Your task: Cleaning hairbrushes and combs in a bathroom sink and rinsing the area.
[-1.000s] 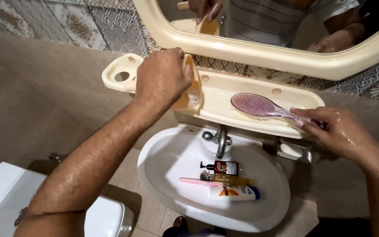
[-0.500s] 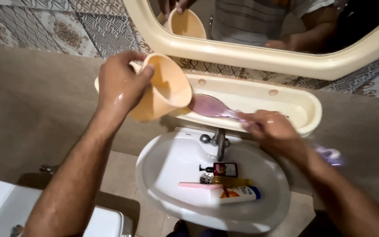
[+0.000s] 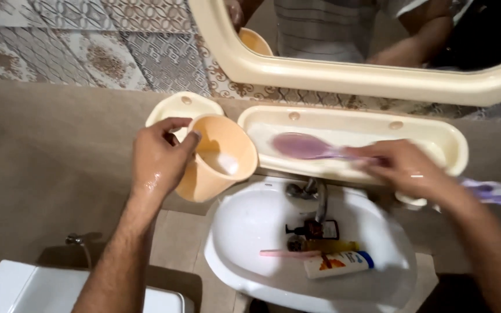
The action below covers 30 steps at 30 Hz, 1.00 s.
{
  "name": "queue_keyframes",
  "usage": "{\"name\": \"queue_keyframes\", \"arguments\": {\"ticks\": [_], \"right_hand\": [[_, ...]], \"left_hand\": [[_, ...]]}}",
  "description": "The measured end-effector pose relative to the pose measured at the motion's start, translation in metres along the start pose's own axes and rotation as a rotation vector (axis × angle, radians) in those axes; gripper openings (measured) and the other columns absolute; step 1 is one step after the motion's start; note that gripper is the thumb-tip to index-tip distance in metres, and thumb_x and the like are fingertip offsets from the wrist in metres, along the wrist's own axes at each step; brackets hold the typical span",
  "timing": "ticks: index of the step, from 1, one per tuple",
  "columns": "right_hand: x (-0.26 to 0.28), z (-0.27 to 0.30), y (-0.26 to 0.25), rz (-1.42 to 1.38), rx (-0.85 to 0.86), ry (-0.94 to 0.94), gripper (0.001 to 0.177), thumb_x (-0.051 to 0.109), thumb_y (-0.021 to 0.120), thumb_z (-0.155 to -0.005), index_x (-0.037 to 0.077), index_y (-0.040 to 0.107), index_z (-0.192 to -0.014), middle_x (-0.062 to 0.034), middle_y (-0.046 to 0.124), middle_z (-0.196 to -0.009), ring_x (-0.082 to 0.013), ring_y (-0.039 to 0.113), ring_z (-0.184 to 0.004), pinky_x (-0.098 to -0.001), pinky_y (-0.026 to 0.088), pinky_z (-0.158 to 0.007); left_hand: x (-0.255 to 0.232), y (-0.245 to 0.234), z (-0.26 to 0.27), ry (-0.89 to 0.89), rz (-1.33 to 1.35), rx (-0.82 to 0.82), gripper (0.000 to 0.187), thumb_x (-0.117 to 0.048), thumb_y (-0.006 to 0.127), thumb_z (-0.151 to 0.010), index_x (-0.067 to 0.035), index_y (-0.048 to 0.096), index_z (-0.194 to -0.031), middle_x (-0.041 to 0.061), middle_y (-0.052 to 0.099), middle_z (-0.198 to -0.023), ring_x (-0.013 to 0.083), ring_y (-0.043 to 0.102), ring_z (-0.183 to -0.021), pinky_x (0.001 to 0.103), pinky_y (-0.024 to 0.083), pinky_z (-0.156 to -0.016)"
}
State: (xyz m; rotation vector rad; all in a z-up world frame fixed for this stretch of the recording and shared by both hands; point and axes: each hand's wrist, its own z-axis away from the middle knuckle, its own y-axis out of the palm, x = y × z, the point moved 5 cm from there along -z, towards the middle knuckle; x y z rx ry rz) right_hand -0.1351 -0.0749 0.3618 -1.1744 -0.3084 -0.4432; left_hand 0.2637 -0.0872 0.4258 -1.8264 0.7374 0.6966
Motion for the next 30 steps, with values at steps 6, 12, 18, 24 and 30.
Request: {"name": "queue_keyframes", "arguments": {"ticks": [6,12,18,24,30], "right_hand": [[-0.023,-0.032,0.035,-0.325,-0.161,-0.101,0.04,0.043,0.06,-0.106,0.009,0.081,-0.109,-0.0235,0.07,-0.086,-0.0238,0.058,-0.071,-0.0353,0.047,-0.068],[-0.008,0.003,0.012,-0.003,-0.091,-0.034,0.034,0.047,0.064,-0.095,0.033,0.075,-0.124,-0.0079,0.083,-0.09,-0.0199,0.072,-0.069,-0.0398,0.063,-0.069],[0.014,0.003,0.04,-0.157,-0.196,-0.003,0.039,0.037,0.065,-0.09,0.033,0.074,-0.128,-0.0072,0.08,-0.091,-0.0211,0.069,-0.069,-0.0401,0.064,-0.067],[-0.021,0.025,0.015,-0.178,-0.199,0.128,0.032,0.036,0.072,-0.095,0.031,0.074,-0.126,-0.0053,0.083,-0.087,-0.015,0.072,-0.069,-0.0386,0.06,-0.066],[-0.021,0.027,0.052,-0.128,-0.201,0.167,0.035,0.03,0.064,-0.095,0.023,0.077,-0.127,-0.0111,0.077,-0.095,-0.0275,0.07,-0.069,-0.0437,0.063,-0.063]], "left_hand": [[-0.002,-0.003,-0.005,-0.017,0.009,0.034,0.033,-0.027,0.077,-0.083,-0.005,0.078,-0.108,0.007,0.068,-0.061,0.0128,0.064,-0.053,0.031,0.051,-0.054],[0.007,0.002,-0.015,0.021,-0.01,0.118,0.034,-0.029,0.078,-0.082,-0.006,0.078,-0.107,0.006,0.069,-0.063,0.0131,0.064,-0.056,0.031,0.052,-0.056],[0.006,0.01,-0.018,0.088,0.037,0.144,0.033,-0.029,0.079,-0.082,-0.005,0.079,-0.105,0.004,0.072,-0.07,0.0127,0.064,-0.058,0.03,0.052,-0.057],[0.003,0.014,-0.02,0.071,0.067,0.23,0.035,-0.028,0.077,-0.082,-0.007,0.078,-0.111,0.008,0.069,-0.066,0.0128,0.062,-0.057,0.03,0.05,-0.056],[-0.022,0.022,-0.017,0.175,0.114,0.232,0.034,-0.025,0.076,-0.081,-0.005,0.078,-0.109,0.004,0.065,-0.066,0.0113,0.058,-0.058,0.029,0.048,-0.055]]}}
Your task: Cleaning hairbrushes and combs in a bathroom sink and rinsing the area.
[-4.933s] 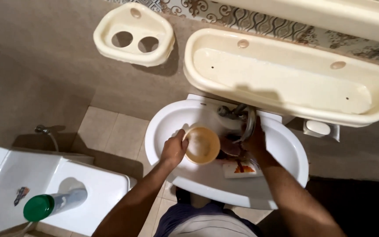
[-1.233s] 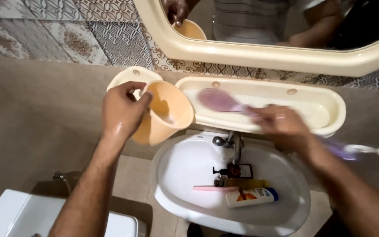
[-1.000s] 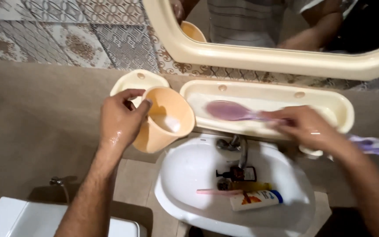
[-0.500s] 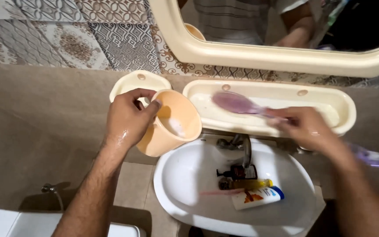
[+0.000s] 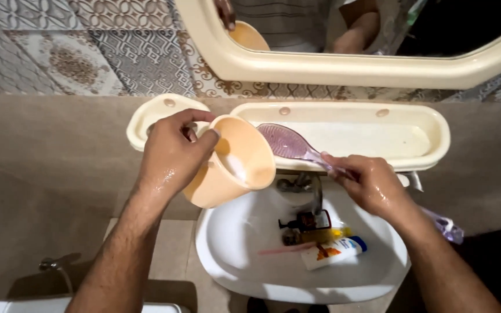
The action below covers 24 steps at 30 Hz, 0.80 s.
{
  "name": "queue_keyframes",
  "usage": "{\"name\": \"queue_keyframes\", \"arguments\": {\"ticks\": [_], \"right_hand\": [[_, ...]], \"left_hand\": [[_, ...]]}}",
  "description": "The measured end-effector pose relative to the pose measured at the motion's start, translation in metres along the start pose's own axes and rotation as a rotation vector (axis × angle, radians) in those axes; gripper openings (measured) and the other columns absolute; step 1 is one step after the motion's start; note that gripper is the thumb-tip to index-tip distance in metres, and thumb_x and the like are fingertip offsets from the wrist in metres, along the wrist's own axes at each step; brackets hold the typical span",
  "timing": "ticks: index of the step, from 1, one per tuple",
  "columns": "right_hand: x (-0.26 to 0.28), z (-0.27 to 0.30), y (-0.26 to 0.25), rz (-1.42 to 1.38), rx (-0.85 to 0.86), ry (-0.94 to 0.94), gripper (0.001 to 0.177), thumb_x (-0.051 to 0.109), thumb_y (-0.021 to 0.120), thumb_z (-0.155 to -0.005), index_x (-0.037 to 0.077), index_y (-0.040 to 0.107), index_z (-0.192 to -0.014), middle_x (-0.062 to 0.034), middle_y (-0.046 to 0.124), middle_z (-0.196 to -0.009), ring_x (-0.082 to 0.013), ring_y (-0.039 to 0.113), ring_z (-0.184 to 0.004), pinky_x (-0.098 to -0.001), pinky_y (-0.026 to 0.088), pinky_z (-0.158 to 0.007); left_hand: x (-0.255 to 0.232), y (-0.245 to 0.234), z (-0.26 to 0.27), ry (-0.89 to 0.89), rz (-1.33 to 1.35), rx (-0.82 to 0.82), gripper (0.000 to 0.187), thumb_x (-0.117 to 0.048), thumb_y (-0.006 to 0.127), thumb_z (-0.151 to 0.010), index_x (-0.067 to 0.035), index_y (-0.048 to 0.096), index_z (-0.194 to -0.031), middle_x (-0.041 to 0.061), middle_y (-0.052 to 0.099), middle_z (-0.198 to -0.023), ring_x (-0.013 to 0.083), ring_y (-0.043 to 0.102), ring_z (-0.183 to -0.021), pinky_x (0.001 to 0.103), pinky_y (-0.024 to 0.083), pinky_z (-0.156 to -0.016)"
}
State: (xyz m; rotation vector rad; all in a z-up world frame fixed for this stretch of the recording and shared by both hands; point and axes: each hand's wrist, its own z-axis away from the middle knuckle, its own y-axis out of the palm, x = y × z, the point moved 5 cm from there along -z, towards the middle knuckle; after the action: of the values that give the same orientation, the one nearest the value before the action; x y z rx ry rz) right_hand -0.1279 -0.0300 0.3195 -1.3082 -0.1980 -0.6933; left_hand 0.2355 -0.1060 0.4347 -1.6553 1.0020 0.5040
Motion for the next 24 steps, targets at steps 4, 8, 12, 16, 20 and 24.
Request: {"name": "queue_keyframes", "arguments": {"ticks": [4,8,12,16,20,24], "right_hand": [[-0.051,0.009,-0.039,-0.004,-0.135,-0.129,0.035,0.036,0.062,-0.094,0.034,0.075,-0.126,-0.0059,0.082,-0.104,-0.0179,0.077,-0.087,-0.0387,0.063,-0.078],[-0.113,0.017,-0.077,0.043,-0.241,0.049,0.038,0.039,0.07,-0.093,0.04,0.073,-0.131,-0.007,0.082,-0.106,-0.0216,0.076,-0.091,-0.0424,0.06,-0.083],[-0.075,0.023,-0.061,-0.102,-0.25,-0.177,0.035,0.04,0.071,-0.094,0.029,0.076,-0.126,-0.0059,0.081,-0.099,-0.0163,0.072,-0.084,-0.0397,0.059,-0.079],[-0.072,0.026,-0.067,-0.1,-0.157,-0.239,0.037,0.024,0.066,-0.093,0.029,0.075,-0.128,-0.0025,0.08,-0.101,-0.0166,0.068,-0.074,-0.0401,0.058,-0.065],[-0.153,0.028,-0.119,0.025,-0.305,-0.015,0.034,0.031,0.071,-0.093,0.038,0.074,-0.126,-0.0026,0.078,-0.104,-0.015,0.071,-0.079,-0.039,0.058,-0.073],[-0.124,0.052,-0.125,0.145,-0.317,0.066,0.03,0.041,0.068,-0.099,0.035,0.075,-0.128,-0.0088,0.079,-0.098,-0.02,0.072,-0.08,-0.0416,0.057,-0.077]], "left_hand": [[-0.017,0.009,-0.002,-0.066,-0.012,0.044,0.035,-0.025,0.072,-0.08,-0.007,0.078,-0.109,0.004,0.066,-0.065,0.0112,0.061,-0.057,0.028,0.05,-0.056],[-0.033,0.026,-0.001,-0.056,-0.039,0.068,0.036,-0.028,0.072,-0.08,-0.009,0.078,-0.109,0.005,0.066,-0.066,0.0139,0.063,-0.059,0.03,0.052,-0.057],[-0.062,0.057,-0.001,-0.038,-0.053,0.1,0.037,-0.03,0.072,-0.079,-0.009,0.079,-0.108,0.006,0.068,-0.067,0.0149,0.065,-0.059,0.031,0.053,-0.058],[-0.081,0.089,-0.002,-0.01,-0.006,0.106,0.036,-0.031,0.071,-0.08,-0.008,0.078,-0.106,0.006,0.072,-0.072,0.0145,0.068,-0.062,0.031,0.054,-0.06],[-0.095,0.118,-0.001,-0.001,0.065,0.103,0.035,-0.032,0.069,-0.081,-0.006,0.077,-0.103,0.007,0.075,-0.075,0.0141,0.071,-0.064,0.03,0.056,-0.063],[-0.113,0.139,0.004,-0.034,0.052,0.106,0.034,-0.031,0.068,-0.081,-0.006,0.077,-0.101,0.007,0.075,-0.074,0.0144,0.072,-0.064,0.03,0.057,-0.064]]}}
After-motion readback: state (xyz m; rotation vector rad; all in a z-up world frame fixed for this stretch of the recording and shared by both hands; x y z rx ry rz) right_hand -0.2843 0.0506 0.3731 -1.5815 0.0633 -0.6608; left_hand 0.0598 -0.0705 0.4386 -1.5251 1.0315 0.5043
